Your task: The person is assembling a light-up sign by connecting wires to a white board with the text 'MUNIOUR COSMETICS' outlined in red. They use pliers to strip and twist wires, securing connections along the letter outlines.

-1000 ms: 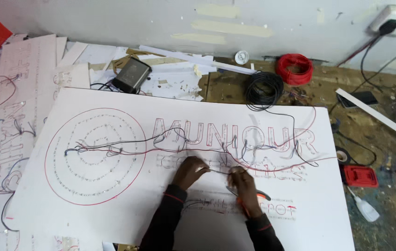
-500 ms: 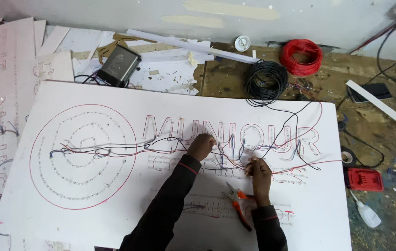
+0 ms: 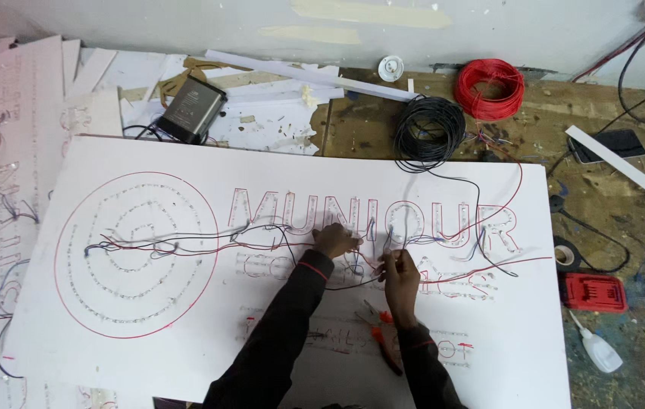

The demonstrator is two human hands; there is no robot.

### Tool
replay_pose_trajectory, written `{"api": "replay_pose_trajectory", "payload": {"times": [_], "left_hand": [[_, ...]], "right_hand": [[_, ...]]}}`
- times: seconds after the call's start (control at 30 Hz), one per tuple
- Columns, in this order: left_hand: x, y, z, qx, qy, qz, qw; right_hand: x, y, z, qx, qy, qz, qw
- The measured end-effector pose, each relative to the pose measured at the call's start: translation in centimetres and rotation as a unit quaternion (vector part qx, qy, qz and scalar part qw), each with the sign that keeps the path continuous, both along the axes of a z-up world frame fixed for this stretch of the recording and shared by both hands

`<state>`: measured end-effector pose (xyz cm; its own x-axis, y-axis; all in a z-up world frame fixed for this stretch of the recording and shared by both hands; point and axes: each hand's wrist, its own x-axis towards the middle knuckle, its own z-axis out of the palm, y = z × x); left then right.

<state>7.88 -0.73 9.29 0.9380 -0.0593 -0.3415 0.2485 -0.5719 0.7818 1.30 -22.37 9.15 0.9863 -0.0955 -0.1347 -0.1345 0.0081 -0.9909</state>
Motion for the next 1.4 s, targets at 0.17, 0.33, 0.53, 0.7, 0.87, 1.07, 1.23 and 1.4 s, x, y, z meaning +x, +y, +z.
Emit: {"api": "replay_pose_trajectory", "payload": {"times": [0.17, 0.33, 0.53, 0.7, 0.87, 1.07, 1.23, 1.4], "left_hand": [[0.4, 0.5, -3.7, 0.049, 0.016, -0.018, 0.999], [1.9, 1.2, -6.5, 0.189, 0.001, -0.015, 0.982], [0.5, 0.1, -8.0, -0.012, -0.085, 0.066, 0.994], [-1.2, 0.1, -5.3, -0.091, -0.020, 0.090, 0.992], [0.9, -0.5, -9.9, -0.089, -0.015, 0.104, 0.990], [-1.8, 0.0, -7.4, -0.134, -0.054, 0.035, 0.989], [-0.9, 0.6, -9.6, -0.083, -0.068, 0.011, 0.994], [-0.9, 1.1, -5.0, -0.096, -0.026, 0.029, 0.995]], "right_hand": [[4.6, 2.5, -2.2, -0.137, 0.036, 0.034, 0.989], [9.4, 2.2, -7.8, -0.275, 0.018, 0.078, 0.958], [9.5, 2.2, -7.9, -0.268, 0.002, 0.097, 0.958], [15.4, 1.5, -14.9, -0.325, 0.038, 0.241, 0.914], [16.4, 0.4, -13.2, -0.300, 0.072, 0.338, 0.889], [14.1, 2.1, -4.9, -0.191, 0.224, 0.361, 0.885], [15.6, 0.8, -12.1, -0.117, 0.254, 0.286, 0.916], [10.6, -1.4, -6.8, -0.086, 0.176, 0.148, 0.969]]}}
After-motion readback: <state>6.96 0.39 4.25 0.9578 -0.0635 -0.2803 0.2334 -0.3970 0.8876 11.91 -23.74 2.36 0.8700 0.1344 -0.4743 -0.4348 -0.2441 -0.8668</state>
